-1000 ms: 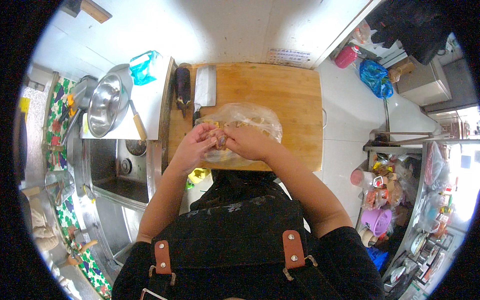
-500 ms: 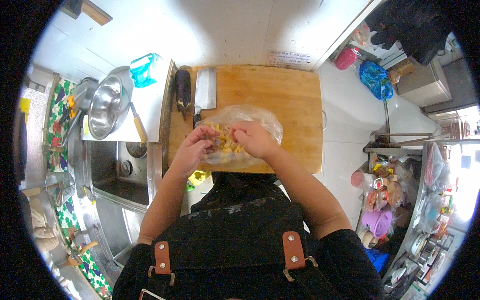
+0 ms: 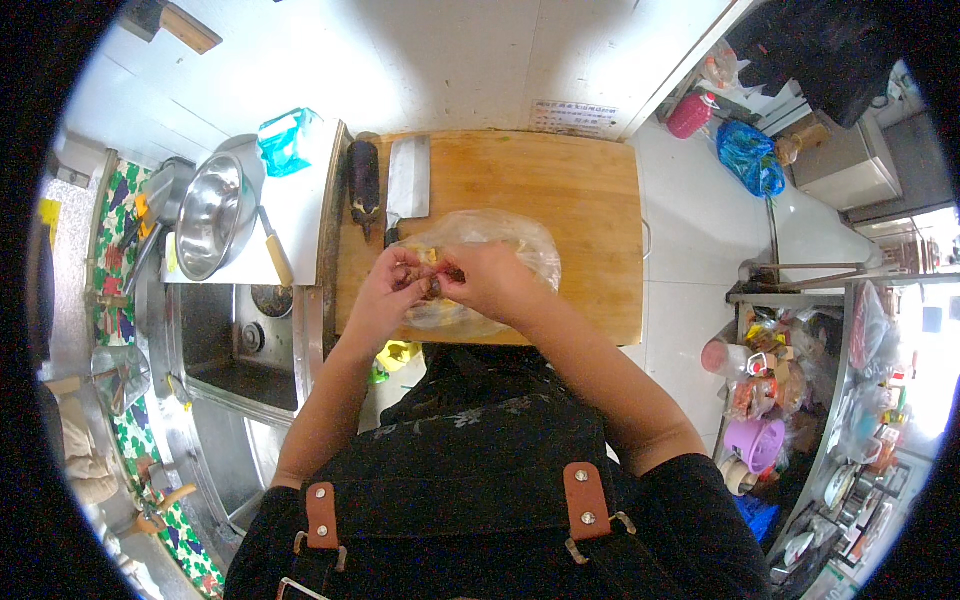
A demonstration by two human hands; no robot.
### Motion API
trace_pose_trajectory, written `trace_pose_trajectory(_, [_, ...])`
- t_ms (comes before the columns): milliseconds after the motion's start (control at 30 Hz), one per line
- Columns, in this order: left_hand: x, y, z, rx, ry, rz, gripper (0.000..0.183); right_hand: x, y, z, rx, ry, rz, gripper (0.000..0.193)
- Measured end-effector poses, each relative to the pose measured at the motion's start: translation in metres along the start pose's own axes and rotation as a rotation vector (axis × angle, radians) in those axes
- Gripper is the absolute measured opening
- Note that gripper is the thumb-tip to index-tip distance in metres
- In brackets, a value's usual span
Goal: The person stands at a wooden cutting board and repeatedly peels small pieces of ginger by hand, discarding the peels into the sink. The peeled ginger pieces remain in a plastic bag on the board.
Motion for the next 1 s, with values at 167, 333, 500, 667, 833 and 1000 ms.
trace_pose_trajectory(167, [0.001,-0.004,0.004,0.004,-0.015,0.011,0.022,-0.006,-0.004,-0.002,-0.08,0.109,0.032,0.015])
trace_pose_trajectory(333, [0.004,-0.003,0.001,0.044,-0.052,0.006,0.021,-0.042,-0.017,0.003,-0.136,0.391,0.246,0.018])
trace_pose_trajectory(500, [0.0,-0.005,0.001,0.07,0.014,0.025,0.021,-0.049,-0.021,0.023,-0.06,0.774,0.359,0.024])
trace_pose_trajectory(667, [-0.003,-0.003,0.009,0.094,0.018,0.058,0.02,-0.012,-0.011,0.016,0.238,0.269,0.085,0.031])
trace_pose_trajectory(833, [-0.008,-0.001,0.013,0.059,0.233,0.109,0.017,0.006,-0.001,0.031,0.444,-0.06,-0.047,0.032])
trace_pose_trajectory(1000, [-0.015,-0.007,0.011,-0.096,0.558,0.204,0.016,-0.002,-0.001,0.041,0.484,-0.251,0.002,0.031])
Point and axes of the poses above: each hand's wrist, its own y-axis towards the middle knuckle, its own z-axis out of the palm, x = y × z, the point moved 9 cm from there along y, towards the middle knuckle, and after that the axes turned 14 degrees about -z, right-handed, at the moved point
